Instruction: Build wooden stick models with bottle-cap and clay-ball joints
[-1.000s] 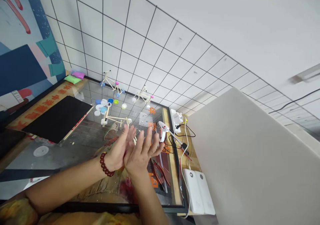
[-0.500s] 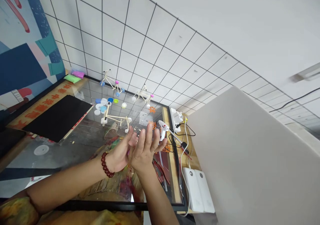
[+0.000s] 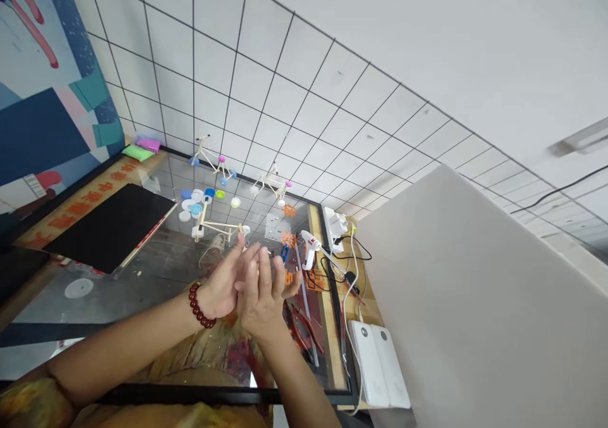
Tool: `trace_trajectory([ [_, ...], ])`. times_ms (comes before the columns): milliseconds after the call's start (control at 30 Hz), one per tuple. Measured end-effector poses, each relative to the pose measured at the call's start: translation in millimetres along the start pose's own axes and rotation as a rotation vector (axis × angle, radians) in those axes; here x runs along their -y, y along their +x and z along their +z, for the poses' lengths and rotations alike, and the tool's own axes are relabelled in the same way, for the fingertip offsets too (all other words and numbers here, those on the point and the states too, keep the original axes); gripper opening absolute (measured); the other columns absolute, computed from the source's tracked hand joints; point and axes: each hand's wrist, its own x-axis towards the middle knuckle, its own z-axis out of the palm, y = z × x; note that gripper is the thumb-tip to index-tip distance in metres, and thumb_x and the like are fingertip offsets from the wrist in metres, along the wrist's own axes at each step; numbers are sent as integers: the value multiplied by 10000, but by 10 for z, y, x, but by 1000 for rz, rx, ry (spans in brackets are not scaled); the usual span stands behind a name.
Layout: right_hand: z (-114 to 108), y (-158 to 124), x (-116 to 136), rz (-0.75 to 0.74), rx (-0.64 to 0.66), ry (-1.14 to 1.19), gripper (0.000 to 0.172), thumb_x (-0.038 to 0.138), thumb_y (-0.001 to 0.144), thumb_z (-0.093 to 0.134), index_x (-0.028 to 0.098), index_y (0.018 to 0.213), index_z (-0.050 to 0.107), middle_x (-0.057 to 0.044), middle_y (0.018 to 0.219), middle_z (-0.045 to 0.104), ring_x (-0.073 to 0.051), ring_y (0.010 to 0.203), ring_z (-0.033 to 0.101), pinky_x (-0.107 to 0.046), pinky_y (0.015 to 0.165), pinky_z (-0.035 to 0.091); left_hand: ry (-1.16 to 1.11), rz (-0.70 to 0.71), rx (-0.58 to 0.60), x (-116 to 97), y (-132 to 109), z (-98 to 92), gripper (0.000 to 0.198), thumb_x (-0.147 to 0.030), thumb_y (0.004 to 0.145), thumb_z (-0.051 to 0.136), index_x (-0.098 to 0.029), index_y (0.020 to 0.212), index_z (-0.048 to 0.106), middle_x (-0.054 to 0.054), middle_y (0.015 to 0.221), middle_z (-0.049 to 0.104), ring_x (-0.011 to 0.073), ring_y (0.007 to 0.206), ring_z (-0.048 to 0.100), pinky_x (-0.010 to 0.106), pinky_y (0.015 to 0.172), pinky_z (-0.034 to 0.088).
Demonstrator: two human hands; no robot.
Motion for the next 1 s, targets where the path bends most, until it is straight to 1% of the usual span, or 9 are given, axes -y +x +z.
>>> trace_trajectory([
  [100, -88, 125, -82, 177, -40, 117, 561, 287, 956, 387, 180, 1496, 277, -173, 1484, 421, -345, 1450, 235, -717, 1099, 145, -80, -193, 76, 11, 48, -69, 585, -586, 901, 442, -95, 1169, 613, 135, 918, 731, 207, 811, 704, 282, 699, 525],
  [200, -260, 220, -244, 301, -12, 329, 489, 231, 962, 374, 222, 1451, 369, -139, 1463, 455, -319, 1399, 352, -671, 1097, 241, -150, -227, 92, 13, 71, -81, 607, -559, 926, 393, -45, 1160, 614, 193, 978, 728, 247, 882, 709, 336, 773, 531],
  [300, -406, 199, -378, 209, 142, 482, 423, 154, 926, 469, 272, 1330, 513, -78, 1326, 593, -265, 1308, 474, -586, 1084, 336, -167, -167, 78, -28, 72, -47, 583, -538, 939, 381, -44, 1118, 632, 178, 916, 729, 233, 823, 709, 325, 719, 537],
  [400, -446, 120, -397, 115, 338, 454, 384, 205, 881, 600, 293, 1254, 572, -41, 1215, 663, -255, 1274, 490, -568, 1102, 295, -132, -142, 85, -75, 62, -19, 574, -544, 940, 379, -67, 1124, 640, 123, 804, 712, 170, 631, 661, 258, 542, 485],
  [500, -410, 62, -339, 121, 418, 390, 417, 314, 836, 683, 285, 1240, 583, -34, 1166, 684, -264, 1269, 478, -565, 1115, 243, -50, -138, 114, -87, 39, -1, 622, -614, 899, 411, -107, 1186, 631, 111, 847, 703, 140, 585, 625, 220, 461, 412],
  [633, -359, 38, -281, 163, 378, 424, 275, 316, 838, 684, 280, 1107, 638, -14, 1096, 708, -241, 1222, 520, -537, 1109, 248, 31, -95, 126, -65, 5, 31, 633, -630, 874, 455, -125, 1217, 622, 139, 1009, 686, 167, 785, 658, 237, 600, 480],
  [767, -337, 34, -304, 267, 280, 434, 208, 252, 851, 666, 255, 1055, 628, -15, 1011, 713, -212, 1087, 591, -518, 1082, 288, 189, 40, 10, -30, 9, 32, 471, -530, 817, 632, -117, 1035, 689, 87, 902, 665, 120, 722, 602, 218, 615, 460],
  [867, -325, 36, -358, 299, 188, 375, 215, 200, 852, 652, 243, 1062, 629, -22, 967, 690, -200, 1002, 596, -502, 1037, 347, 362, 155, -1, 4, 16, 17, 326, -402, 730, 764, -116, 876, 704, 37, 796, 639, 95, 691, 570, 212, 645, 454],
  [1000, -333, 42, -449, 246, 243, 377, 320, 157, 893, 569, 269, 1187, 631, -32, 944, 642, -195, 970, 571, -457, 945, 431, 521, 211, -18, 45, 23, 1, 349, -372, 640, 826, -114, 844, 709, 45, 775, 668, 112, 690, 595, 245, 671, 461],
])
